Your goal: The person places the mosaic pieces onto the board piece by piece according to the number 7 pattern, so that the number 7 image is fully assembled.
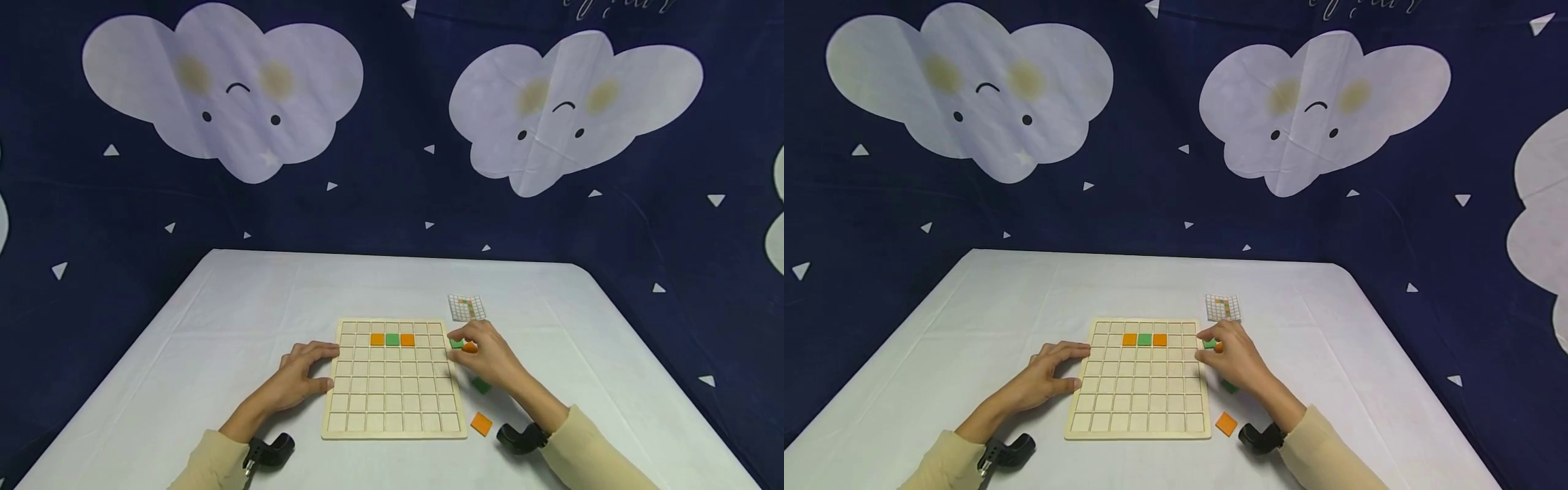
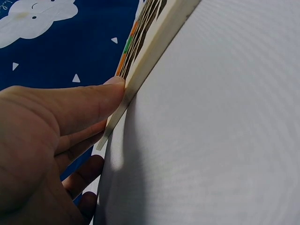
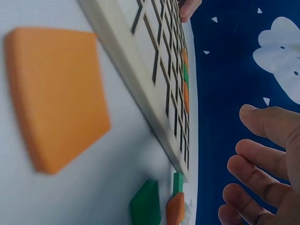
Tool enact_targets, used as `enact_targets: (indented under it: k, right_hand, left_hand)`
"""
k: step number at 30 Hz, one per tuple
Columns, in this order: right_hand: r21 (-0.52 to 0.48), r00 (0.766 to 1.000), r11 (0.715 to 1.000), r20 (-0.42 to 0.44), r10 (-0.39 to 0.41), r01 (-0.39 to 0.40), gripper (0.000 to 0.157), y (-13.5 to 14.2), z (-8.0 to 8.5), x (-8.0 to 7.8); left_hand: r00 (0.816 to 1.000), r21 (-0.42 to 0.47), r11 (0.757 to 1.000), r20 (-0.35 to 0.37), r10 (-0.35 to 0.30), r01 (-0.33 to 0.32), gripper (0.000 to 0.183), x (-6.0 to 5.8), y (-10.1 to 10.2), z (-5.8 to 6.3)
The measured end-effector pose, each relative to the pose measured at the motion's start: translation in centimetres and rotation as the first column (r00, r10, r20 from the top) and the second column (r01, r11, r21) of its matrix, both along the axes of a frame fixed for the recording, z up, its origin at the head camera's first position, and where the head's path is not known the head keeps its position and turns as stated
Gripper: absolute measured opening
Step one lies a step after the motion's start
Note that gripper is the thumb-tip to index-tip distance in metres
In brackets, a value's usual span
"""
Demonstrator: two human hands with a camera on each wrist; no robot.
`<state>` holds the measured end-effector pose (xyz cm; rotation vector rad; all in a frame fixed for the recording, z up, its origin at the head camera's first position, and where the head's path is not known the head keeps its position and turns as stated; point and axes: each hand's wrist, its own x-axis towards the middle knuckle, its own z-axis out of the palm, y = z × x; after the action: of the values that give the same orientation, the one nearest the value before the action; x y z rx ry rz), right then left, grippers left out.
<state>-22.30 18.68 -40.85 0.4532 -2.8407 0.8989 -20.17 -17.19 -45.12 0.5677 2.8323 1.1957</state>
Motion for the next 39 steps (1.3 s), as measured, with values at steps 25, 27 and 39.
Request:
enact_targets:
  k: [25,27,39]
  right_hand:
    - [0.039,0.998,0.997,-0.011,-0.059,0.060,0.027,3.4,-1.7,2.1]
    - [0.047,0.998,0.997,-0.016,-0.060,0.061,0.027,3.5,-1.8,2.2]
    - [0.077,0.997,0.994,-0.011,-0.079,0.080,0.031,4.1,-2.4,3.0]
  left_hand:
    - [1.000,0.009,1.000,-0.011,-0.005,0.005,0.049,0.2,0.0,0.2]
    - [1.000,0.009,1.000,-0.013,-0.006,0.006,0.049,0.2,0.0,0.2]
    - [1.000,0.005,1.000,-0.009,-0.021,0.021,0.048,0.2,-0.1,0.2]
